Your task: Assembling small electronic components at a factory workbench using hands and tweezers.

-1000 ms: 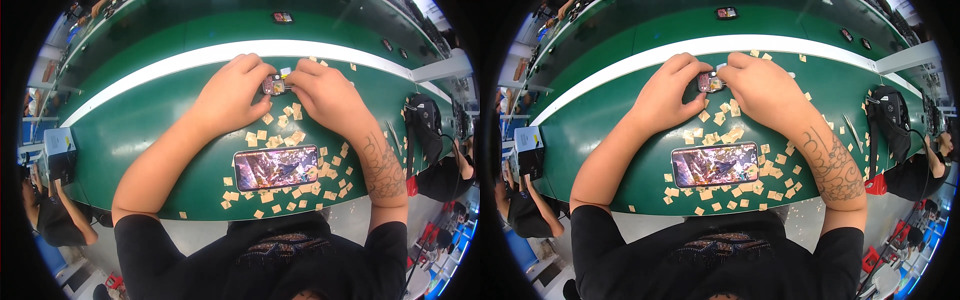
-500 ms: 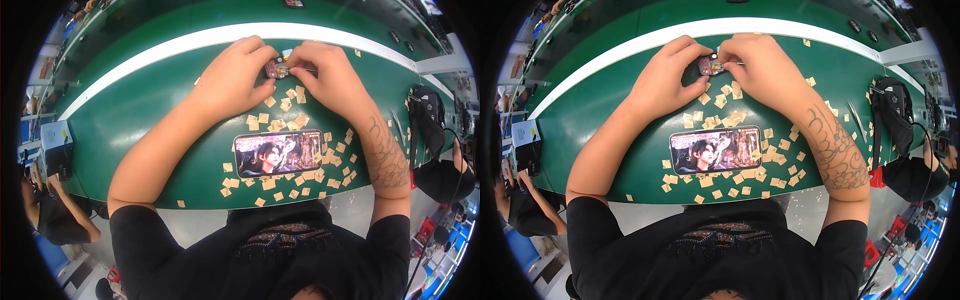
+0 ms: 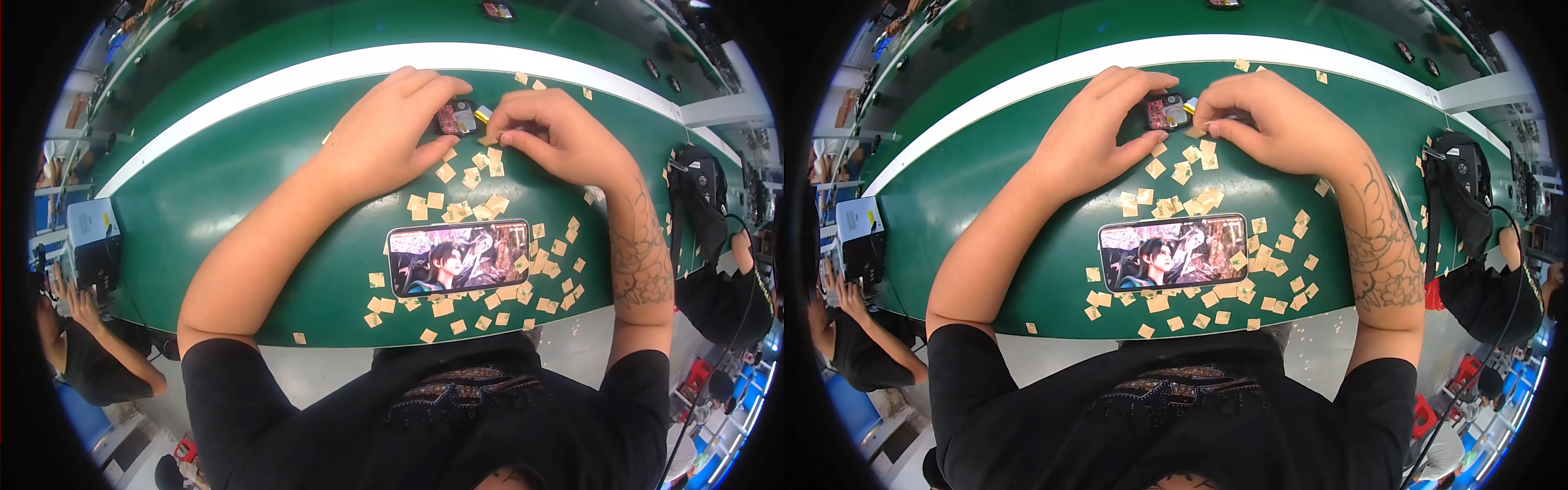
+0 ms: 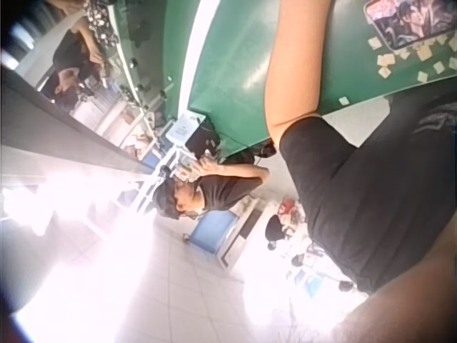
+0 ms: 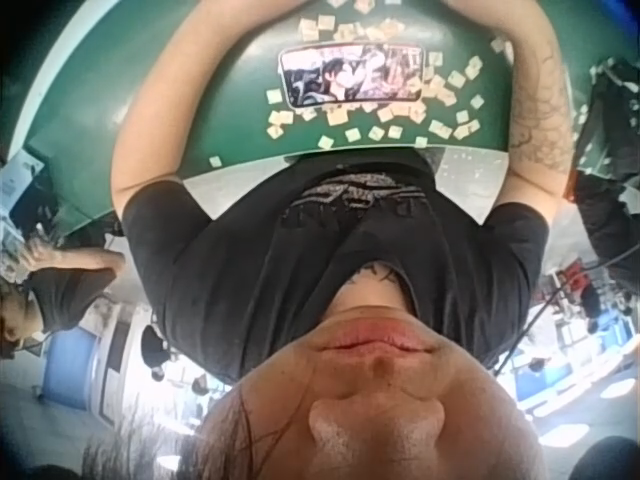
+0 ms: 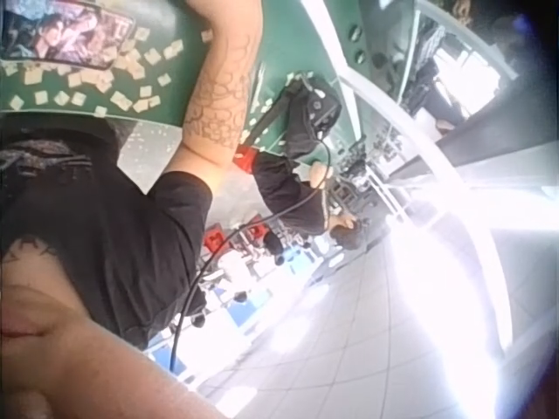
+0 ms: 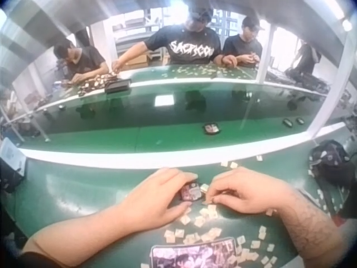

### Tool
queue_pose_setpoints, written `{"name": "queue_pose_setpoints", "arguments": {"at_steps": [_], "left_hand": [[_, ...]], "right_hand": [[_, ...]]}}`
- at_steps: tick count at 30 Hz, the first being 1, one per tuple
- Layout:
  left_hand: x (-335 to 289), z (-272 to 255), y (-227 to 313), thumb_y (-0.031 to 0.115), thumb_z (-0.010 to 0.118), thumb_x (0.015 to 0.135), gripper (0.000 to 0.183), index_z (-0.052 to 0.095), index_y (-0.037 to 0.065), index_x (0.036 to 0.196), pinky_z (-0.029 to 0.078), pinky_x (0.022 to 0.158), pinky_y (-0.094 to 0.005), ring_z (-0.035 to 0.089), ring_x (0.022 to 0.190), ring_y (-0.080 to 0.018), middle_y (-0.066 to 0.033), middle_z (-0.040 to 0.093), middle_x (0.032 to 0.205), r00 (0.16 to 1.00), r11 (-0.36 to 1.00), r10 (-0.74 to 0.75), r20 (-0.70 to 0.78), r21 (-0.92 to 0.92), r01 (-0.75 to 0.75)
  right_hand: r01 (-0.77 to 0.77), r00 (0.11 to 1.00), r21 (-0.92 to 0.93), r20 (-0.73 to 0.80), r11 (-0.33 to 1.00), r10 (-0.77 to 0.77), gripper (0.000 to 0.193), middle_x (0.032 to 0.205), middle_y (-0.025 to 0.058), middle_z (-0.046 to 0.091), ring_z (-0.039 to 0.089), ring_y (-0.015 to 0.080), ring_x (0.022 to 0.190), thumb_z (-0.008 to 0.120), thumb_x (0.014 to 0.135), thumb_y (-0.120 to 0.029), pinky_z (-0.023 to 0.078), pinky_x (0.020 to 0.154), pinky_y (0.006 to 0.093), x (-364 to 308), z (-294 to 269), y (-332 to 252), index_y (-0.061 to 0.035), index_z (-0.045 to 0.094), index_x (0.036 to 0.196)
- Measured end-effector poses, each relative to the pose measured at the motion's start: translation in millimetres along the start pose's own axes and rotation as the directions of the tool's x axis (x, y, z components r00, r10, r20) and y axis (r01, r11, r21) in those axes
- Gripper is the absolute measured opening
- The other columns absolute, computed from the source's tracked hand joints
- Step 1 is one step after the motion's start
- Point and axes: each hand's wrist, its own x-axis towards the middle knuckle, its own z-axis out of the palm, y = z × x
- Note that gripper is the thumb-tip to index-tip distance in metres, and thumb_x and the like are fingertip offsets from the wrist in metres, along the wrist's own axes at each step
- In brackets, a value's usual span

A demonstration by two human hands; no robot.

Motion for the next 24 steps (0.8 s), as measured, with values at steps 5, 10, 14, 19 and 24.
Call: {"name": "queue_pose_setpoints", "arguments": {"at_steps": [5,10,14,19,24], "left_hand": [[-1.9,-0.4,0.6,0.009,0.083,0.087,0.055,0.063,0.009,0.139,0.054,0.104,-0.0430,0.066,0.117,-0.0331,-0.0129,0.070,0.121,0.999,0.999,-0.039,-0.027,0.011,0.039],[-1.9,-0.6,-1.4,0.008,0.084,0.087,0.055,0.063,0.009,0.138,0.055,0.102,-0.0427,0.067,0.115,-0.0326,-0.0125,0.070,0.120,0.999,0.999,-0.032,-0.031,0.037,0.033],[0.8,0.0,1.1,0.005,0.085,0.084,0.057,0.064,0.008,0.137,0.058,0.100,-0.0418,0.069,0.112,-0.0314,-0.0130,0.070,0.120,0.999,0.999,-0.040,-0.033,0.005,0.041],[-0.2,-0.3,0.6,0.003,0.086,0.082,0.058,0.064,0.006,0.136,0.059,0.099,-0.0409,0.072,0.109,-0.0301,-0.0135,0.071,0.120,0.999,1.000,-0.026,-0.038,-0.016,0.025],[0.9,-1.9,1.7,0.003,0.086,0.083,0.057,0.064,0.005,0.135,0.059,0.098,-0.0404,0.072,0.109,-0.0297,-0.0132,0.071,0.120,0.999,1.000,-0.008,-0.034,-0.019,0.007]], "right_hand": [[-0.072,0.986,-0.046,0.148,0.996,0.078,0.008,0.091,0.0089,0.069,0.062,0.0197,0.078,0.072,0.097,-0.005,0.050,0.068,0.0323,1.1,-4.7,-9.3,0.0019,0.068,0.096],[-0.072,0.996,-0.255,-0.075,0.964,0.054,0.017,0.093,0.0078,0.067,0.063,0.0224,0.081,0.080,0.091,-0.007,0.050,0.067,0.0341,4.2,-1.7,-12.1,-0.0014,0.068,0.102],[0.053,0.952,-0.196,-0.287,0.979,-0.109,0.018,0.091,0.0106,0.065,0.067,0.0326,0.090,0.079,0.094,-0.016,0.055,0.078,0.0432,8.2,18.6,2.5,-0.0068,0.068,0.105],[0.063,0.946,-0.222,-0.299,0.973,-0.129,0.013,0.093,0.0100,0.068,0.067,0.0216,0.078,0.076,0.095,-0.004,0.054,0.069,0.0340,11.4,23.5,4.4,-0.0024,0.073,0.108],[0.019,0.923,-0.151,-0.378,0.988,-0.076,0.012,0.090,0.0146,0.075,0.072,0.0342,0.082,0.074,0.096,-0.012,0.058,0.075,0.0422,12.7,30.6,5.8,-0.0042,0.074,0.105]]}}
